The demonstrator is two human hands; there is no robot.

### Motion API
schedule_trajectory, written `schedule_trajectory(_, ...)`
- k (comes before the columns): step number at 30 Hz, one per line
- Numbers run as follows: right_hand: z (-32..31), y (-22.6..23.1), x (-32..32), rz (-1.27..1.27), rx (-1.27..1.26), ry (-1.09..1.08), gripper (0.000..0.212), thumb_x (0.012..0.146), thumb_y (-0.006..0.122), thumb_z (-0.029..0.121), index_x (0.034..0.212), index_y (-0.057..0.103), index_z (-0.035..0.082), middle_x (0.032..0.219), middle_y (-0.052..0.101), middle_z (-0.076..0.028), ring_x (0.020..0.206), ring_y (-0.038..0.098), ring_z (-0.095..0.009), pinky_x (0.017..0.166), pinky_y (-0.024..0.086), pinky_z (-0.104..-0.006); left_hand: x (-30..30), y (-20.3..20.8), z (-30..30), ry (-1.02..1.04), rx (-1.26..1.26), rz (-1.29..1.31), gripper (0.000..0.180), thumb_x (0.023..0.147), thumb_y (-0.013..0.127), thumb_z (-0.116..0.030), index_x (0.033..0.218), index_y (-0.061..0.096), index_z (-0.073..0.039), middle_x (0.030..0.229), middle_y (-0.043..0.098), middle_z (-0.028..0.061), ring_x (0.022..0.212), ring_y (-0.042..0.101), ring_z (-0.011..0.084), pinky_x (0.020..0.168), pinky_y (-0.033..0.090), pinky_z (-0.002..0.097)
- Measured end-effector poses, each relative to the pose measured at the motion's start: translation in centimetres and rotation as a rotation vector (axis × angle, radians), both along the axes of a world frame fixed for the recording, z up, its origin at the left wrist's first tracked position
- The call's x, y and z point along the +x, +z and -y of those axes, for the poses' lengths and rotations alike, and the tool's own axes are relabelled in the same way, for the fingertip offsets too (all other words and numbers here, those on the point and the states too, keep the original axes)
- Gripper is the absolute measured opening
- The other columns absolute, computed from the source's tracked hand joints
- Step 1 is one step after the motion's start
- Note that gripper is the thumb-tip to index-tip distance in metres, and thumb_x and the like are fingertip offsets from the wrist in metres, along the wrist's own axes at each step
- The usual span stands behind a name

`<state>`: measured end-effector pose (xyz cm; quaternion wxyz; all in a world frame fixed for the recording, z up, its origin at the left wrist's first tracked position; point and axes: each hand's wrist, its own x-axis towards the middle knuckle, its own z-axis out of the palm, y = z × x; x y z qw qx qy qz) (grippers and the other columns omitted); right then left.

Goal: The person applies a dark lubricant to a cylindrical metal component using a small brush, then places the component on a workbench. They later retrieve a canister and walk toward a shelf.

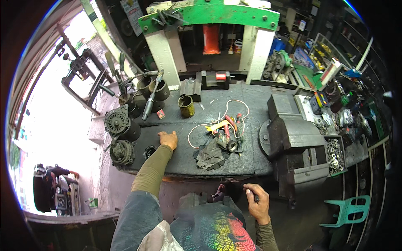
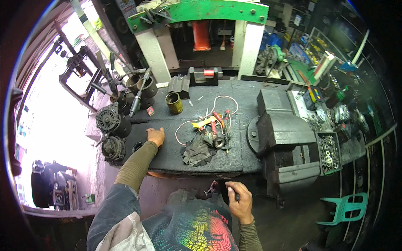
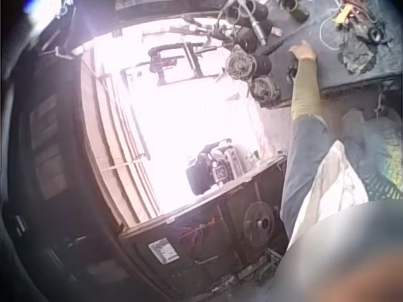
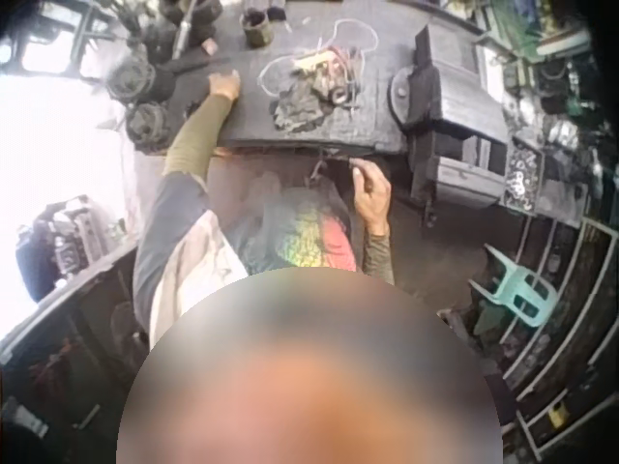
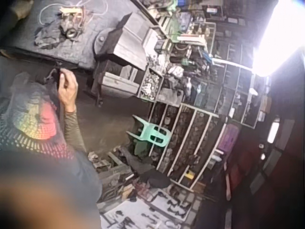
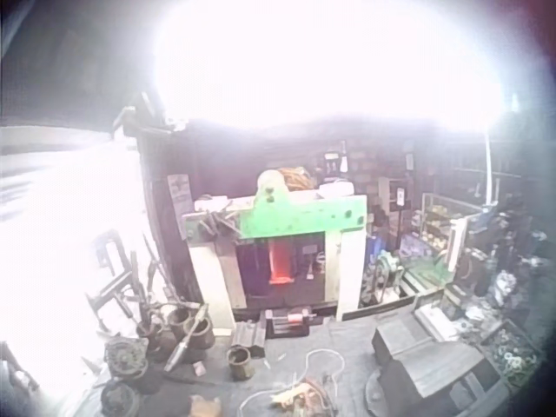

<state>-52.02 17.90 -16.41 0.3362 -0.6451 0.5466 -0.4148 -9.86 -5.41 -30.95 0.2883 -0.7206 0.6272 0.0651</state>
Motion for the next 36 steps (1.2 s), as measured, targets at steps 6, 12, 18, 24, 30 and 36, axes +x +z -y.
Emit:
schedule_trajectory(6, 5.4, 0.2, 0.7, 0.032, 0.000, 0.144, 0.017, 0.094, 0.063, -0.002, 0.107, 0.073, -0.003, 0.097, 0.074, -0.015, 0.091, 0.073, -0.027, 0.083, 0.055, -0.0352, -1.7, 7.4, -2.5, 0.072, -0.351, -0.357, 0.069, 0.079, 0.085, -0.028, 0.141, 0.058, -0.014, 0.131, 0.066, 0.0173, 0.131, 0.056, 0.0394, 0.106, 0.042, 0.0601)
schedule_trajectory(12, 8.4, -0.9, 4.5, 0.047, 0.075, 0.320, 0.016, 0.094, 0.065, 0.001, 0.108, 0.074, 0.000, 0.100, 0.075, -0.016, 0.093, 0.073, -0.032, 0.084, 0.055, -0.0378, 0.9, 11.9, -11.8, 0.157, -1.260, -0.657, 0.047, 0.065, 0.092, -0.014, 0.099, 0.061, -0.008, 0.118, 0.062, 0.0163, 0.121, 0.057, 0.0376, 0.104, 0.045, 0.0497)
schedule_trajectory(18, 11.7, -0.9, 11.3, 0.009, 0.013, 0.664, 0.016, 0.094, 0.065, 0.002, 0.108, 0.071, 0.001, 0.097, 0.071, -0.016, 0.089, 0.070, -0.034, 0.081, 0.054, -0.0418, 3.2, 7.9, -16.9, 0.393, -1.254, -0.734, 0.043, 0.066, 0.093, -0.011, 0.094, 0.060, -0.006, 0.131, 0.062, 0.0168, 0.128, 0.056, 0.0393, 0.109, 0.045, 0.0492)
schedule_trajectory(24, 12.9, -0.9, 19.0, 0.023, 0.015, 0.744, 0.019, 0.092, 0.064, -0.001, 0.110, 0.070, 0.001, 0.097, 0.071, -0.017, 0.091, 0.069, -0.038, 0.080, 0.055, -0.0429, 4.8, 5.9, -19.0, 0.472, -1.075, -0.802, 0.044, 0.069, 0.094, -0.018, 0.103, 0.067, -0.007, 0.141, 0.061, 0.0151, 0.139, 0.050, 0.0393, 0.115, 0.041, 0.0488)
schedule_trajectory(30, 15.3, -4.0, 28.4, -0.238, -0.046, 0.654, 0.025, 0.093, 0.070, 0.015, 0.115, 0.071, 0.003, 0.108, 0.073, -0.022, 0.101, 0.071, -0.042, 0.083, 0.056, -0.0475, 6.1, 6.0, -19.4, 0.392, -0.994, -0.785, 0.044, 0.081, 0.087, -0.039, 0.109, 0.071, -0.009, 0.148, 0.059, 0.0142, 0.145, 0.045, 0.0395, 0.113, 0.040, 0.0523)
schedule_trajectory(36, 18.4, -7.5, 35.4, -0.303, 0.301, 0.687, 0.043, 0.096, 0.073, 0.036, 0.123, 0.073, 0.002, 0.110, 0.074, -0.028, 0.105, 0.071, -0.045, 0.086, 0.056, -0.0491, 7.9, 5.4, -19.7, 0.245, -0.875, -0.838, 0.045, 0.096, 0.073, -0.037, 0.133, 0.070, -0.012, 0.152, 0.056, 0.0143, 0.146, 0.044, 0.0400, 0.113, 0.040, 0.0518)
